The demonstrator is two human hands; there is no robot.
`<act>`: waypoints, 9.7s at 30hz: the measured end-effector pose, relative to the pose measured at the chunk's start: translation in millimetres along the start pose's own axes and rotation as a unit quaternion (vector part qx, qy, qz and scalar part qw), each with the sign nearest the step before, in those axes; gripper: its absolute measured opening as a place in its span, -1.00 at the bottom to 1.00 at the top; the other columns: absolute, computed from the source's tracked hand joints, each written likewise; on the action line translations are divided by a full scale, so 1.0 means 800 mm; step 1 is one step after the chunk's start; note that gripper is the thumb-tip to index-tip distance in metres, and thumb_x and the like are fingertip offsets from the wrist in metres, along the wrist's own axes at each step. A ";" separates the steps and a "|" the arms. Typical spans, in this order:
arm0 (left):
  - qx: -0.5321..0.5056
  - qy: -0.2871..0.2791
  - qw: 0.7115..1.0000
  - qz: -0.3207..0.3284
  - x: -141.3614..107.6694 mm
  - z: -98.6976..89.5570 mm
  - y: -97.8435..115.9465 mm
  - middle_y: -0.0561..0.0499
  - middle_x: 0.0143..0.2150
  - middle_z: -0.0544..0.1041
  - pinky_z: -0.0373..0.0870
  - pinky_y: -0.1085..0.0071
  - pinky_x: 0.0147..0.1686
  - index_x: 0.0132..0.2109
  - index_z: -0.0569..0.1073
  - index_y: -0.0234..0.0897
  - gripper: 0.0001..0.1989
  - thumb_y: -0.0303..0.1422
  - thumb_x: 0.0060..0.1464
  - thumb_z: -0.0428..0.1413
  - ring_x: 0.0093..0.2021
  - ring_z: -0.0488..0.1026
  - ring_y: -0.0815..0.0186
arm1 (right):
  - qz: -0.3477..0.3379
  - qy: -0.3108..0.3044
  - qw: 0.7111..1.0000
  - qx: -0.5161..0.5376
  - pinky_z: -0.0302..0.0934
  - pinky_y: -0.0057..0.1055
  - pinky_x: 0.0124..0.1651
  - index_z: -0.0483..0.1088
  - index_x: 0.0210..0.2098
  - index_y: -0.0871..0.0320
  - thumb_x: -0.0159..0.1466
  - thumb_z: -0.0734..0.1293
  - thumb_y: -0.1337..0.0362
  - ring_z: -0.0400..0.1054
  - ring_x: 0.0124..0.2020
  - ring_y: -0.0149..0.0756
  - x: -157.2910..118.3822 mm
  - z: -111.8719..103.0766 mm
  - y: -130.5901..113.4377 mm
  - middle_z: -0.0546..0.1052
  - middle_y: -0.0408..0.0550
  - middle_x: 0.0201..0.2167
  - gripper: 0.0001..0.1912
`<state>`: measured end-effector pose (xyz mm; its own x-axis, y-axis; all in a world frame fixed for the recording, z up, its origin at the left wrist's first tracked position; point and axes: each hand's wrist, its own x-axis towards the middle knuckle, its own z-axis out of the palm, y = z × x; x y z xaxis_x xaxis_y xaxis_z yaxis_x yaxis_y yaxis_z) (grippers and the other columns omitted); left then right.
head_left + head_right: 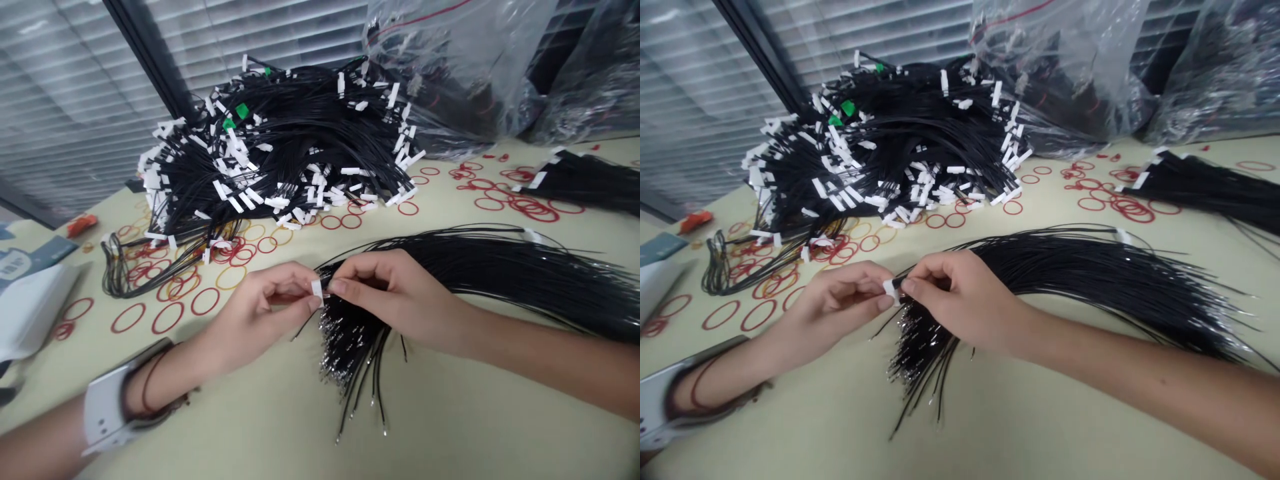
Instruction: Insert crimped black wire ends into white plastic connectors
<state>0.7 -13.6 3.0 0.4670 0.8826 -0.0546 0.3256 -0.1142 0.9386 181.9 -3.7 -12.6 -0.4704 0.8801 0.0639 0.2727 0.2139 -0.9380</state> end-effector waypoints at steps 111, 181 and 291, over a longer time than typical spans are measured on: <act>-0.044 -0.028 0.997 -0.060 0.011 -0.011 -0.007 0.07 -0.43 0.46 0.26 0.63 -0.42 -0.29 0.42 -0.32 -0.94 -0.49 0.03 0.08 -0.41 0.36 0.47 | -0.203 0.107 0.951 -0.209 0.01 -0.55 -0.44 0.27 -0.43 0.23 0.17 0.15 0.43 0.15 -0.48 -0.53 -0.008 0.008 0.023 0.33 -0.17 -0.47 -0.90; -0.056 -0.023 0.996 -0.070 0.008 -0.005 -0.004 0.12 -0.46 0.48 0.25 0.66 -0.45 -0.34 0.44 -0.29 -0.95 -0.49 0.00 0.10 -0.44 0.36 0.51 | -0.252 0.092 0.940 -0.212 0.08 -0.55 -0.37 0.27 -0.24 0.29 0.24 0.10 0.43 0.15 -0.43 -0.52 -0.011 0.009 0.024 0.28 -0.12 -0.39 -0.84; -0.123 -0.031 0.987 -0.096 0.009 -0.007 -0.004 0.09 -0.47 0.56 0.34 0.68 -0.45 -0.34 0.52 -0.27 -0.85 -0.56 -0.07 0.12 -0.45 0.45 0.49 | -0.375 0.100 0.871 -0.302 0.12 -0.51 -0.45 0.32 -0.40 0.22 0.21 0.11 0.50 0.17 -0.48 -0.47 -0.016 0.012 0.020 0.36 -0.12 -0.50 -0.80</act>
<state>-1.6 -4.4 1.6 0.4680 0.8468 -0.2529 0.2074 0.1729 0.9629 184.7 -15.7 -31.6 -0.5666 0.4402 0.6966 0.3717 0.8910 -0.2607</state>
